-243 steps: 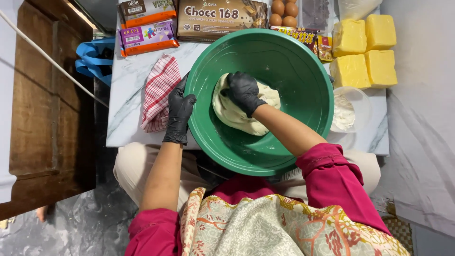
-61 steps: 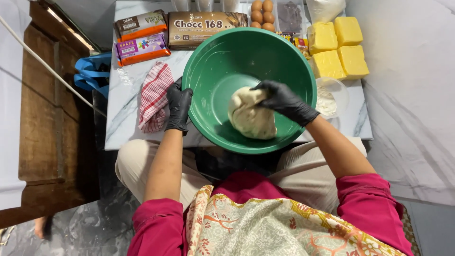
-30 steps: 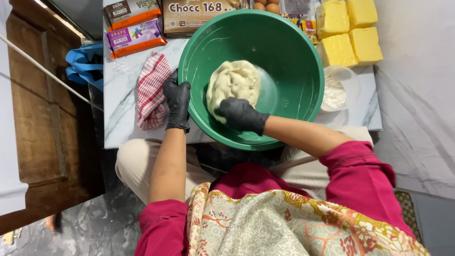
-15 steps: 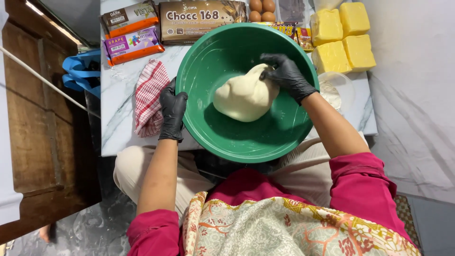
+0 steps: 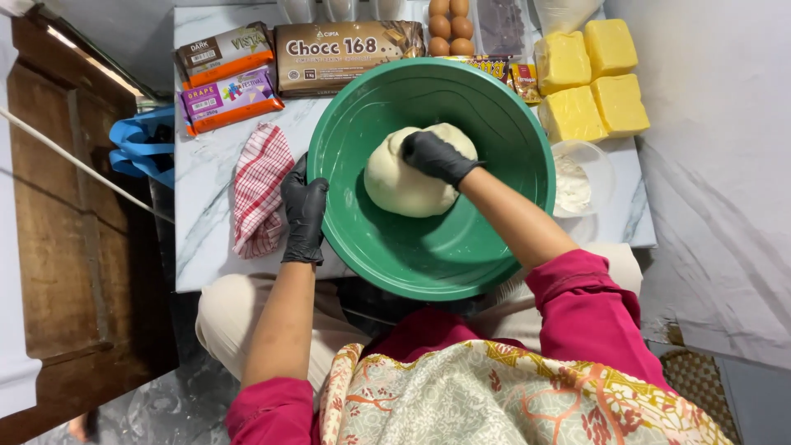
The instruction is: A person wearing black gloves is kneading a large ball of dough in a green plastic bowl on a marble countertop.
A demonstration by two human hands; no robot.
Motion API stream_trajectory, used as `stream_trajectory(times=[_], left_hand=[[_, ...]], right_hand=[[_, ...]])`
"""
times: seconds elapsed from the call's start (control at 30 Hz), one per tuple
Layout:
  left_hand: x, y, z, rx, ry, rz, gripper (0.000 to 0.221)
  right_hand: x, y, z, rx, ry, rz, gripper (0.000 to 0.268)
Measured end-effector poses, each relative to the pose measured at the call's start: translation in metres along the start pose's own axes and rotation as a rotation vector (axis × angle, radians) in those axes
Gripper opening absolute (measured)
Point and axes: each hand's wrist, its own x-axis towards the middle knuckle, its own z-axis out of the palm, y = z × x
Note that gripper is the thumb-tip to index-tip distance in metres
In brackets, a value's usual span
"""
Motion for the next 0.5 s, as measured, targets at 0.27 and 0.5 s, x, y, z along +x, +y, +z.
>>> stream_trajectory(times=[0.27,0.5], left_hand=[[0.017,-0.026,0.001,0.034,0.004,-0.004,0.053],[0.026,-0.037,-0.003,-0.008,-0.068,0.065,0.053]], right_hand=[[-0.091,-0.041,0.057,-0.444,-0.036,-0.368,0.014],[-0.154,0.023,0.064,-0.563,-0.256,-0.403,0.018]])
